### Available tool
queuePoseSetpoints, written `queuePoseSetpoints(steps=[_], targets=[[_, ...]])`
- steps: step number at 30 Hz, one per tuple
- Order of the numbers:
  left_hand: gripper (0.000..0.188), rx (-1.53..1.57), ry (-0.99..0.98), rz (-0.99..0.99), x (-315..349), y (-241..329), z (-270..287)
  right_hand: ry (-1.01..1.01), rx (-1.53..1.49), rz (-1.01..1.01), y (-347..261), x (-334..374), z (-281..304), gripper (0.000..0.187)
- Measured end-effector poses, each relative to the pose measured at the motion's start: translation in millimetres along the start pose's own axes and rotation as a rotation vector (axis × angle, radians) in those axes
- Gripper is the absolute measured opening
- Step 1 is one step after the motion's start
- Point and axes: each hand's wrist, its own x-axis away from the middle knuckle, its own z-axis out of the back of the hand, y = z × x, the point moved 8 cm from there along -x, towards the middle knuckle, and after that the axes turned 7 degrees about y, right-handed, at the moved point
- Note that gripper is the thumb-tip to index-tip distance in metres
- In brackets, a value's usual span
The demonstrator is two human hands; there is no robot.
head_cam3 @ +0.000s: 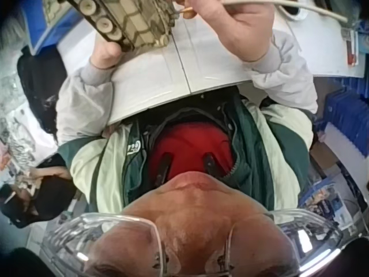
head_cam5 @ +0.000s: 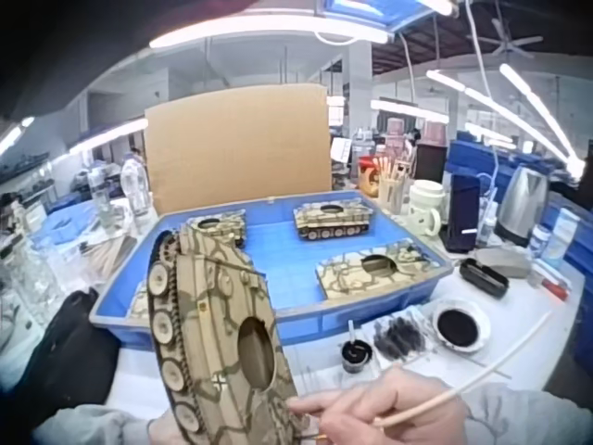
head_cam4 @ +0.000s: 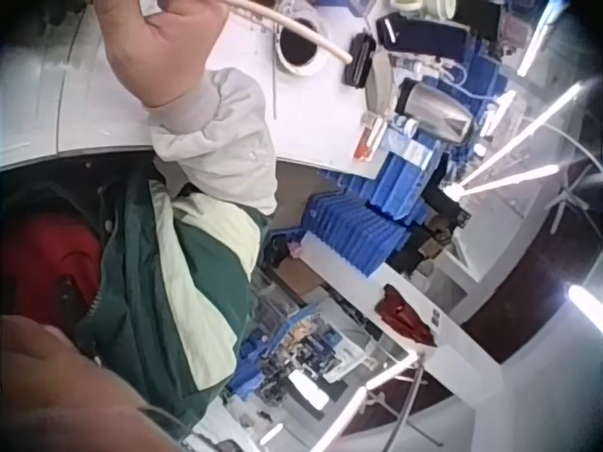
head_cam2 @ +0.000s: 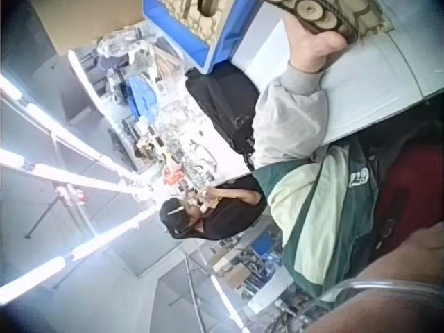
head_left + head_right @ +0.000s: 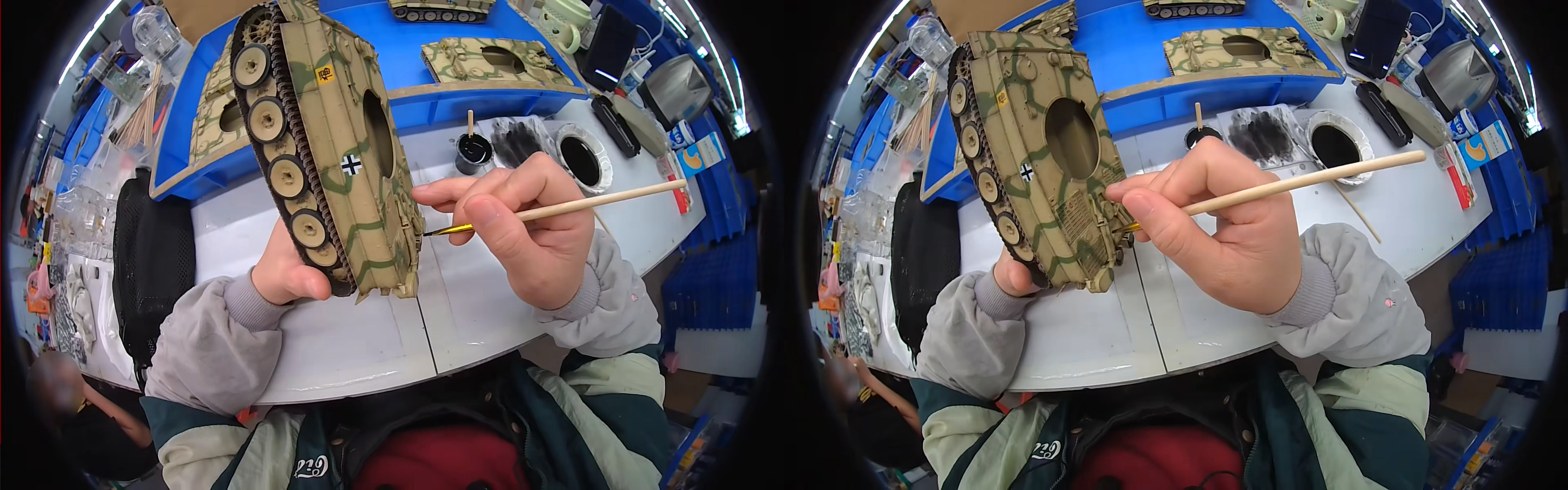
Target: Painting camouflage patterns onto a plastic toy tank model using a fine paintbrush.
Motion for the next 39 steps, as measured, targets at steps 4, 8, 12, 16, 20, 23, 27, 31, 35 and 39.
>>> queuePoseSetpoints(steps=[4,8,12,16,20,23,27,31,35,39], targets=[[0.115,-0.038,0.012,-0.041,-3,3,-2,-0.01,-0.027,0.002,4,2,-3,0.013],[0.118,-0.048,0.024,-0.04,-5,6,-7,-0.037,0.014,0.042,2,3,-3,0.013],[0.118,-0.052,0.049,-0.049,-4,7,-5,-0.041,0.039,0.076,2,3,-5,0.011],[0.118,-0.06,0.046,-0.053,-3,6,-2,-0.04,0.088,0.058,2,5,-5,0.01],[0.119,-0.088,0.042,-0.025,-2,3,1,-0.062,0.13,0.149,0,5,-7,0.009],[0.12,-0.099,0.057,-0.034,-1,4,1,-0.064,0.151,0.198,-1,6,-7,0.009],[0.12,-0.113,0.066,-0.026,1,4,2,-0.056,0.151,0.243,-1,6,-10,0.01],[0.12,-0.115,0.061,-0.04,-1,3,3,-0.047,0.18,0.27,-2,7,-9,0.012],[0.119,-0.117,0.058,-0.031,0,2,3,-0.046,0.174,0.268,-2,8,-8,0.013],[0.12,-0.108,0.063,-0.041,0,2,3,-0.088,0.159,0.224,-3,8,-9,0.012]])
